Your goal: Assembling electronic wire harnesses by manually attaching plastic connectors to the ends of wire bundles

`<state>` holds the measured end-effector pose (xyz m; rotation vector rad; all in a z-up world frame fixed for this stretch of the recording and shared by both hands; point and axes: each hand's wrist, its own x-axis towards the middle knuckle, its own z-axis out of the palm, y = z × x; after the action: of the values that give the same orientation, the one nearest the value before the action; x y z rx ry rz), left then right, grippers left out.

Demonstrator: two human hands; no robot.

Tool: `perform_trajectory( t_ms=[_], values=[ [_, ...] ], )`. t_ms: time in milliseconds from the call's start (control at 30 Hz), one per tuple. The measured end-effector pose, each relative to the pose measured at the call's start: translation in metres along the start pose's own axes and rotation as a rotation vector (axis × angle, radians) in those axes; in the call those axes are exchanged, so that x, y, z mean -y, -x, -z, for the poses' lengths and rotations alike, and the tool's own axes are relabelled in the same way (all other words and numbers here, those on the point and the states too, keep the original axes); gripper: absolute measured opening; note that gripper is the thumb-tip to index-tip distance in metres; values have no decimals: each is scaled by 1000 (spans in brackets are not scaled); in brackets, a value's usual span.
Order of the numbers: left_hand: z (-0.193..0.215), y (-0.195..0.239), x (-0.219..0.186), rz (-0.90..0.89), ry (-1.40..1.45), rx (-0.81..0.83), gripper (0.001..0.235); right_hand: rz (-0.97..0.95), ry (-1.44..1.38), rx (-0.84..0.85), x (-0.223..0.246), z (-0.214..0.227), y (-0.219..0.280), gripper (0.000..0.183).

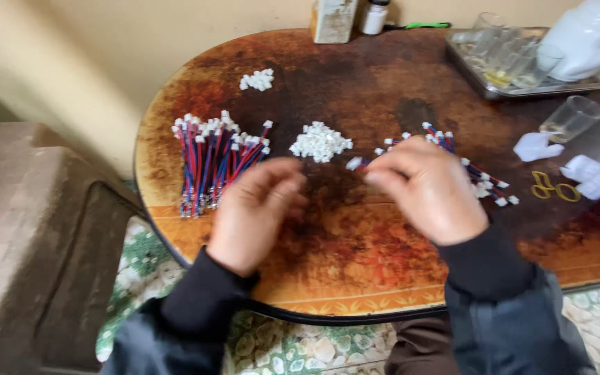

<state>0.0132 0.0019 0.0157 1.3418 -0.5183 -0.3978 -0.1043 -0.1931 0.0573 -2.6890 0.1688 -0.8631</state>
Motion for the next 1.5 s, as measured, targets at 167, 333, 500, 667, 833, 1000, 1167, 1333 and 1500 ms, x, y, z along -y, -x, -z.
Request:
perform_trajectory(
  t_ms=[167, 333, 500, 667, 833, 1000, 1167, 1333, 1500],
  values=[
    [47, -19, -8, -326, -421, -213, 22, -228, 353, 63, -81, -5, 10, 11],
    [72, -23, -12, -578, -723, -386, 14, -431, 434, 232, -78, -6, -4, 22],
    [72, -32, 12, -646, -1251, -372, 12, -5, 455, 48, -20, -30, -59, 16],
    [63, -26, 22, -447, -1423, -168, 35, 96, 208, 350, 6, -114, -135, 28],
    [63, -30, 32, -501, -1434, -205, 33, 120, 156, 517, -5, -176, -150, 43],
    [60, -37, 49, -532, -1486, -244, 21, 193, 402, 387, -11, -165, -155, 9],
    [57, -35, 51, -562, -1493, -317, 13, 229, 582, 59, -29, -108, -171, 11],
    [59, -27, 25, -666, -1489, -357, 10, 169, 357, -104, -2, -34, -125, 21],
    [46, 5, -46, -1069, -941, -515, 27, 100, 130, -157, 48, -8, -38, 38]
  ],
)
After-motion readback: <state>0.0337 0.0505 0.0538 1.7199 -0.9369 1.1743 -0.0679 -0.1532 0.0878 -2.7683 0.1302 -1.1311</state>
